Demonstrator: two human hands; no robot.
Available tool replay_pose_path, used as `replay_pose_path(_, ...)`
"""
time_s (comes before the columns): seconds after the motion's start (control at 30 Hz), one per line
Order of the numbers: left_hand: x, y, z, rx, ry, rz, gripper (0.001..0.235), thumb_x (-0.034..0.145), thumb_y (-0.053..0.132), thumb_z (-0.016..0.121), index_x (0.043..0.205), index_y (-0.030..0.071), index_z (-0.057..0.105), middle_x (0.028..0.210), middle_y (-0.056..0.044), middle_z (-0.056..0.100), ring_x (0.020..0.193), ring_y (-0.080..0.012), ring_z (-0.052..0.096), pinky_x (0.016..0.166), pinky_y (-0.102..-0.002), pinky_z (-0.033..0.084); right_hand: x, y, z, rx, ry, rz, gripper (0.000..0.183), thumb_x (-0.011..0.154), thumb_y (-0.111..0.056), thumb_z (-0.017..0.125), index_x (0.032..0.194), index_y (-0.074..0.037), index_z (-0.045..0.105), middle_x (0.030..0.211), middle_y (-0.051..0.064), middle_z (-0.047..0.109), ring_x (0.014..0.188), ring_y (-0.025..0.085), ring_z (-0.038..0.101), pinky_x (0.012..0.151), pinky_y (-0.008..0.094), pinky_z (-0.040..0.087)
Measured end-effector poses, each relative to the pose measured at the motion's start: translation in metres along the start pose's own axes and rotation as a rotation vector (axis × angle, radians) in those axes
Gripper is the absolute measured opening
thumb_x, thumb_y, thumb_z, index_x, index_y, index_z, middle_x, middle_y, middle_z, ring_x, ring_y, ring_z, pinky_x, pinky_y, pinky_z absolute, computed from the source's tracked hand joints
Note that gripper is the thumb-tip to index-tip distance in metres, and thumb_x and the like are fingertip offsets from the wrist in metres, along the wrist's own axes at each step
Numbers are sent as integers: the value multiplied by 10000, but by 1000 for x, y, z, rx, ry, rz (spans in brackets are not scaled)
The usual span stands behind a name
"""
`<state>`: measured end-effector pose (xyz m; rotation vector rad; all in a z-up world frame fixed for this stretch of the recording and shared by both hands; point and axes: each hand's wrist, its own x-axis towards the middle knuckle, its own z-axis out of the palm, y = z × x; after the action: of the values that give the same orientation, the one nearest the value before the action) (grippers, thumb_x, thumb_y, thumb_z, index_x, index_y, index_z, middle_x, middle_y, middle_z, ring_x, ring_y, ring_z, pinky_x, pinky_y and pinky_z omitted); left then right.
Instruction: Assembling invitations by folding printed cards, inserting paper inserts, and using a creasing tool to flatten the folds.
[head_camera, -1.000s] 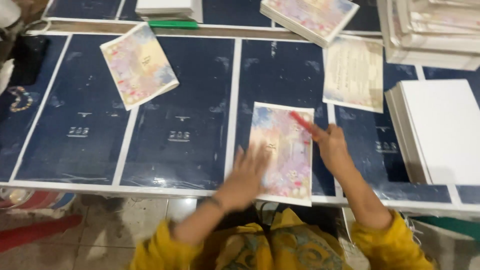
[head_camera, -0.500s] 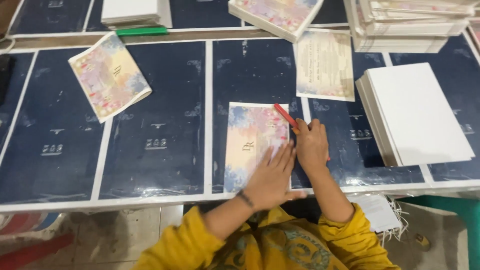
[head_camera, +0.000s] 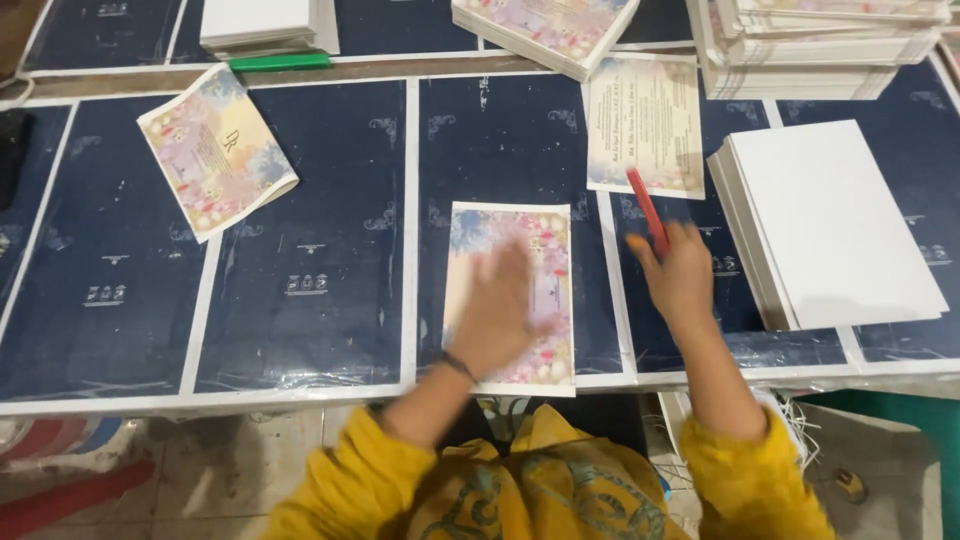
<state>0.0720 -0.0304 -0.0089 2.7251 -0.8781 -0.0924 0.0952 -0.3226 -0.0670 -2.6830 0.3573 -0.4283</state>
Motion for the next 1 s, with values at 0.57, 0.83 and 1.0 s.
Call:
replay_pose_path(0.57, -117, -58, 13, 583, 283, 33, 1411, 727, 1090, 428, 1689, 132, 47, 1756, -190, -24, 1598, -365, 25, 1247, -601, 66, 115, -71, 83, -293, -29, -194, 253, 1007, -79, 557, 1245, -23, 492, 1075, 241, 565, 740, 496, 704, 612, 607, 571)
replay_pose_path(0.83, -125, -60, 4, 67, 113, 60, 1126, 884, 727, 699, 1684, 156, 148, 1732, -239, 35, 1589, -420, 142, 1243, -616, 127, 81, -90, 57, -325, -305, -393, 380, 982, 16, 420, 1358, -37, 422, 1006, 254, 538, 729, 597, 658, 648, 686, 539)
replay_pose_path(1.0, -127, -70, 30, -96, 329, 68, 733, 1006, 556, 599, 1636, 299, 327, 1735, -168, 184, 1581, -350, 315, 1269, -549, 248, 41, -54, 42, 150, -57, -354, 377, 1072, -343, 675, 907, -24, 559, 834, 179, 554, 727, 443, 562, 696, 537, 424)
